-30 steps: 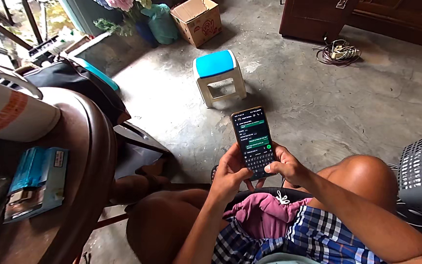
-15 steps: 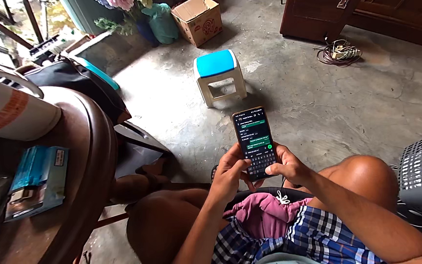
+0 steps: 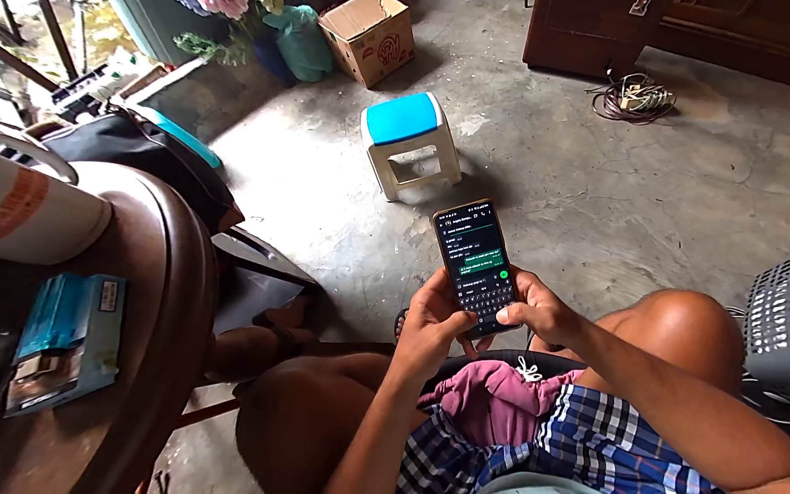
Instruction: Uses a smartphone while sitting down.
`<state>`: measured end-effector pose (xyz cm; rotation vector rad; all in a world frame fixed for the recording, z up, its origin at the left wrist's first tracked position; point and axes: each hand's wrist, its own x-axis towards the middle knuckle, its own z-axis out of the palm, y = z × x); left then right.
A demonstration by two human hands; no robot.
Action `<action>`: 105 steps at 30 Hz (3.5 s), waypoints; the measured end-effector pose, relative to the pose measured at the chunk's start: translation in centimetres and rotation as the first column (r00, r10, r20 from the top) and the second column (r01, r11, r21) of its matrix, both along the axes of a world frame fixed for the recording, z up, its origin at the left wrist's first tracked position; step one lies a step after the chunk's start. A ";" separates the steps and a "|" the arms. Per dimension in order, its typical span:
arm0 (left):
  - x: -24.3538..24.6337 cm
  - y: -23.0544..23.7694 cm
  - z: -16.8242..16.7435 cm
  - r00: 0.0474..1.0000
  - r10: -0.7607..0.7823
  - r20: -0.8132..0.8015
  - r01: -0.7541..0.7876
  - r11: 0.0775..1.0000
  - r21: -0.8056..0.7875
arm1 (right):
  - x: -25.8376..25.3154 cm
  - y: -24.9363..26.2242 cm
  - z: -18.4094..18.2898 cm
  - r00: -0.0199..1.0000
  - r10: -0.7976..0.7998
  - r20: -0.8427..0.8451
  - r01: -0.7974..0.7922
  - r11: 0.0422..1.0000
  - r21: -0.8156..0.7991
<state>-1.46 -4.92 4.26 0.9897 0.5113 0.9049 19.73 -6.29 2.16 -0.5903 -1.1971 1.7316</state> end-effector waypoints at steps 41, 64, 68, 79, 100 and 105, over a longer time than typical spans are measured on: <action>0.0 0.0 -0.2 0.999 -0.033 0.012 0.033 0.999 0.017 | -0.9 -0.3 0.4 0.985 -0.163 0.049 0.164 0.986 -0.025; -0.4 0.1 -0.1 0.997 -0.064 0.039 0.062 0.997 0.035 | 0.8 0.3 -0.3 1.000 0.010 0.020 -0.010 1.000 -0.024; -0.3 0.1 -0.3 0.997 -0.073 0.029 0.072 0.996 0.049 | 0.5 0.2 -0.4 1.000 -0.017 0.018 0.017 1.000 0.009; -0.1 0.0 -0.4 0.998 -0.068 0.012 0.067 0.996 0.051 | -0.4 -0.2 0.0 0.993 -0.115 0.020 0.115 0.993 0.021; -0.1 0.0 -0.2 0.998 -0.065 -0.010 0.065 0.997 0.049 | 0.0 -0.2 0.1 0.996 -0.069 0.055 0.067 0.997 0.035; -0.2 0.0 -0.3 0.998 -0.061 -0.008 0.061 0.996 0.058 | 0.1 -0.2 0.0 0.997 -0.057 0.056 0.055 0.998 0.042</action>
